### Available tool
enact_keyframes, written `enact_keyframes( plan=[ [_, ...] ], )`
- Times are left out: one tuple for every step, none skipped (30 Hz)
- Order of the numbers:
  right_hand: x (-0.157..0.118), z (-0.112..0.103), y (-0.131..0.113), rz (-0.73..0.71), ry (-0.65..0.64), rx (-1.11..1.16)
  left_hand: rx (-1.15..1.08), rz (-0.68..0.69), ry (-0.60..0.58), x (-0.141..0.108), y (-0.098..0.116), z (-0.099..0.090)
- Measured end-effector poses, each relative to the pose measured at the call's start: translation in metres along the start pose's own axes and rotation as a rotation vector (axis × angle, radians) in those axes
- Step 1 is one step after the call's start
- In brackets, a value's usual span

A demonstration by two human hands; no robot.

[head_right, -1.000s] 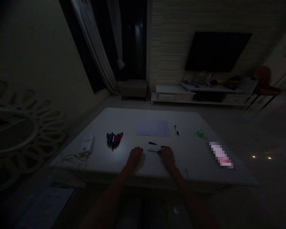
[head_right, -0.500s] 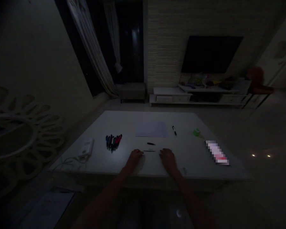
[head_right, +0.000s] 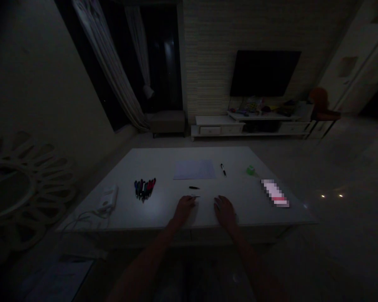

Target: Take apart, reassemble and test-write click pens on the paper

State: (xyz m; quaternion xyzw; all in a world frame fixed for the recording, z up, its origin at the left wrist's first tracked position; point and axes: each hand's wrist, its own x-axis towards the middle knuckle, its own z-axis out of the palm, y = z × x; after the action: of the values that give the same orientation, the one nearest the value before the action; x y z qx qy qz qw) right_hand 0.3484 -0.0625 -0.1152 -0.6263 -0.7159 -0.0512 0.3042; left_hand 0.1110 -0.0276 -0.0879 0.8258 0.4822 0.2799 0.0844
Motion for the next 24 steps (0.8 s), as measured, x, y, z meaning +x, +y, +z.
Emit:
enact_keyframes(
  plan=[
    [0.0,0.0,-0.001,-0.001,-0.001,0.0,0.009,-0.004,0.016,-0.005,-0.006,-0.006],
    [0.001,-0.001,-0.001,-0.004,-0.008,0.0,0.022,-0.014,0.035,-0.011,-0.014,-0.014],
    [0.002,-0.002,-0.002,-0.008,-0.019,0.0,0.045,-0.023,0.05,-0.019,-0.024,-0.023],
    [0.002,-0.004,-0.001,-0.014,-0.036,-0.001,0.074,-0.034,0.059,-0.028,-0.036,-0.035],
    [0.003,-0.007,0.0,-0.021,-0.059,-0.004,0.102,-0.047,0.067,-0.038,-0.049,-0.048],
    [0.003,-0.01,0.003,-0.026,-0.084,-0.013,0.13,-0.075,0.091,-0.048,-0.063,-0.062],
    [0.003,-0.014,0.007,-0.03,-0.11,-0.025,0.16,-0.109,0.121,-0.057,-0.077,-0.075],
    [0.003,-0.018,0.012,-0.028,-0.134,-0.043,0.184,-0.135,0.144,-0.067,-0.091,-0.088],
    [0.003,-0.023,0.018,-0.01,-0.153,-0.067,0.204,-0.152,0.161,-0.075,-0.103,-0.099],
    [0.003,-0.028,0.024,0.015,-0.174,-0.092,0.22,-0.168,0.172,-0.082,-0.113,-0.108],
    [0.003,-0.032,0.03,0.07,-0.186,-0.122,0.241,-0.186,0.177,-0.088,-0.121,-0.115],
    [0.003,-0.035,0.036,0.132,-0.196,-0.152,0.264,-0.21,0.187,-0.093,-0.126,-0.118],
    [0.003,-0.037,0.04,0.191,-0.203,-0.18,0.284,-0.229,0.195,-0.097,-0.13,-0.12],
    [0.003,-0.038,0.043,0.238,-0.206,-0.205,0.299,-0.244,0.201,-0.099,-0.131,-0.12],
    [0.003,-0.038,0.044,0.261,-0.21,-0.224,0.306,-0.253,0.204,-0.1,-0.132,-0.118],
    [0.003,-0.038,0.044,0.264,-0.212,-0.24,0.306,-0.253,0.204,-0.101,-0.13,-0.117],
    [0.003,-0.037,0.044,0.258,-0.211,-0.256,0.301,-0.249,0.202,-0.101,-0.129,-0.116],
    [0.002,-0.036,0.043,0.251,-0.208,-0.273,0.294,-0.243,0.197,-0.1,-0.127,-0.115],
    [0.002,-0.035,0.042,0.244,-0.204,-0.293,0.288,-0.239,0.191,-0.1,-0.125,-0.115],
    [0.002,-0.034,0.042,0.237,-0.202,-0.311,0.287,-0.24,0.187,-0.099,-0.123,-0.115],
    [0.001,-0.033,0.041,0.233,-0.2,-0.328,0.288,-0.244,0.186,-0.098,-0.121,-0.116],
    [0.001,-0.033,0.041,0.229,-0.201,-0.34,0.292,-0.249,0.184,-0.098,-0.12,-0.116],
    [0.001,-0.033,0.041,0.225,-0.204,-0.346,0.295,-0.252,0.183,-0.098,-0.12,-0.117],
    [0.001,-0.033,0.042,0.221,-0.209,-0.347,0.297,-0.255,0.183,-0.098,-0.12,-0.117]
  ],
)
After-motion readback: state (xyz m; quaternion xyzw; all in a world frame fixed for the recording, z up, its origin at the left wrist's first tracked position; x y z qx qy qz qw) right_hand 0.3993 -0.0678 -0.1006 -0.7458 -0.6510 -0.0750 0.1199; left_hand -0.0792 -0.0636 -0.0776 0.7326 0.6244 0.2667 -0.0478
